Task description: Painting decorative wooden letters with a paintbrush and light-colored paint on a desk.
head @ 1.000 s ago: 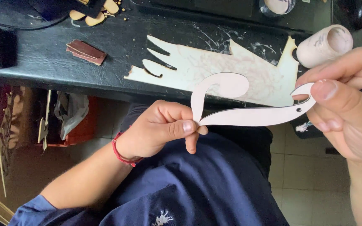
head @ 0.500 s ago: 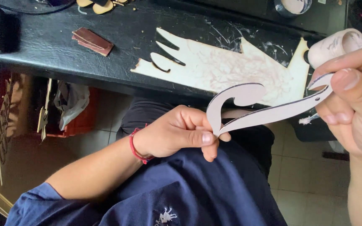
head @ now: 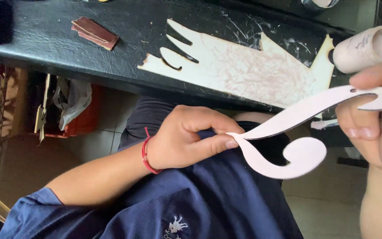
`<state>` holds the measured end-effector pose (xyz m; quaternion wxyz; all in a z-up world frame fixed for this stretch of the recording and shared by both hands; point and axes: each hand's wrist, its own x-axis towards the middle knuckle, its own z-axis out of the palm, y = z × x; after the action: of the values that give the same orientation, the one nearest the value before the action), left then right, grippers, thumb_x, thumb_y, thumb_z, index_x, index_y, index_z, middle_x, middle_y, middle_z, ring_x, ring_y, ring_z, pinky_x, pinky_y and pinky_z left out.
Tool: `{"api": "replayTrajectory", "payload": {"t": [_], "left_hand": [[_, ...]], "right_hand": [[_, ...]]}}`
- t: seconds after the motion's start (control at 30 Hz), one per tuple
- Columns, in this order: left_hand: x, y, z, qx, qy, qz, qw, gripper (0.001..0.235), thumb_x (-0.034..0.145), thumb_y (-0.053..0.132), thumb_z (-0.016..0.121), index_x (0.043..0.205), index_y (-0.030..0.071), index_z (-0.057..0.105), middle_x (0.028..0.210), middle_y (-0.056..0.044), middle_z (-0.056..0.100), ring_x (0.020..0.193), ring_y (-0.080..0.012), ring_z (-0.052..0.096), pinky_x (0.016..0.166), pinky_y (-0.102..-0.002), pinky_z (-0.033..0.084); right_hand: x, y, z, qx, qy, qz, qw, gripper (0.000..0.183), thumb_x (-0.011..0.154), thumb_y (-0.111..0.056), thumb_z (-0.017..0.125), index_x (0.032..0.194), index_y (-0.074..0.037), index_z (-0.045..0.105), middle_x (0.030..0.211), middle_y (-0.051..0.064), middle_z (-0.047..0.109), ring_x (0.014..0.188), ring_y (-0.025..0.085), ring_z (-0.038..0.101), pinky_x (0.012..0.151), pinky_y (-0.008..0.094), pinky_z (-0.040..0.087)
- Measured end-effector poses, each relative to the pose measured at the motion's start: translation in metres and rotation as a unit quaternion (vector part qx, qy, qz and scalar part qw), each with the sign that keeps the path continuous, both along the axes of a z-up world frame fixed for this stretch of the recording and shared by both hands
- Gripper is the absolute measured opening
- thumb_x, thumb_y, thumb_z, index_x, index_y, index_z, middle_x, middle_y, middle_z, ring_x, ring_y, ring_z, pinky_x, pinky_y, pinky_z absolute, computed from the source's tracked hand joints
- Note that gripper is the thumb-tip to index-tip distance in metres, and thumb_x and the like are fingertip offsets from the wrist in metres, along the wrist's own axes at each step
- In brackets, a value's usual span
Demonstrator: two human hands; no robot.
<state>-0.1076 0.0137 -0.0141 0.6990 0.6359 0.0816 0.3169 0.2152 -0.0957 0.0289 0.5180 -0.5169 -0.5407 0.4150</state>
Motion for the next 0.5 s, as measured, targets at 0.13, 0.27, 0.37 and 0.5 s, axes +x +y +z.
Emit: {"api": "replayTrajectory", "payload": {"t": [0.13, 0.27, 0.37, 0.5], "left_hand": [[-0.002, 0.004, 0.001, 0.207, -0.031, 0.131, 0.969, 0.016, 0.096, 0.018, 0.067, 0.107, 0.006, 0.068, 0.095, -0.008, 0.074, 0.083, -0.021, 0.074, 0.077, -0.03, 0.059], [-0.002, 0.009, -0.001, 0.244, -0.049, 0.127, 0.96, 0.018, 0.098, 0.015, 0.066, 0.11, 0.003, 0.066, 0.096, -0.01, 0.074, 0.078, -0.0237, 0.073, 0.073, -0.034, 0.056], [0.0, 0.008, -0.004, 0.259, -0.057, 0.133, 0.955, 0.018, 0.098, 0.016, 0.067, 0.111, 0.004, 0.066, 0.098, -0.009, 0.074, 0.08, -0.0229, 0.074, 0.074, -0.034, 0.056], [0.0, 0.007, -0.005, 0.268, -0.067, 0.139, 0.951, 0.016, 0.097, 0.016, 0.067, 0.108, 0.004, 0.067, 0.1, -0.007, 0.075, 0.082, -0.0213, 0.075, 0.074, -0.034, 0.057]], "right_hand": [[0.016, -0.008, -0.017, 0.046, 0.041, 0.064, 0.996, 0.02, 0.117, -0.038, 0.046, 0.132, -0.038, 0.059, 0.152, -0.001, 0.052, 0.043, 0.001, 0.036, 0.043, 0.015, 0.04], [-0.013, -0.001, -0.004, -0.026, 0.101, 0.072, 0.992, 0.042, 0.109, -0.05, 0.059, 0.143, -0.026, 0.053, 0.05, -0.008, 0.033, 0.041, 0.001, 0.032, 0.043, 0.015, 0.031], [-0.019, -0.006, 0.001, -0.006, 0.106, 0.077, 0.991, 0.037, 0.111, -0.045, 0.056, 0.143, -0.028, 0.053, 0.05, -0.007, 0.031, 0.04, 0.004, 0.029, 0.04, 0.017, 0.032], [-0.024, -0.007, 0.008, 0.012, 0.11, 0.114, 0.987, 0.032, 0.114, -0.039, 0.051, 0.144, -0.03, 0.054, 0.049, -0.005, 0.033, 0.04, 0.006, 0.029, 0.039, 0.017, 0.032]]}}
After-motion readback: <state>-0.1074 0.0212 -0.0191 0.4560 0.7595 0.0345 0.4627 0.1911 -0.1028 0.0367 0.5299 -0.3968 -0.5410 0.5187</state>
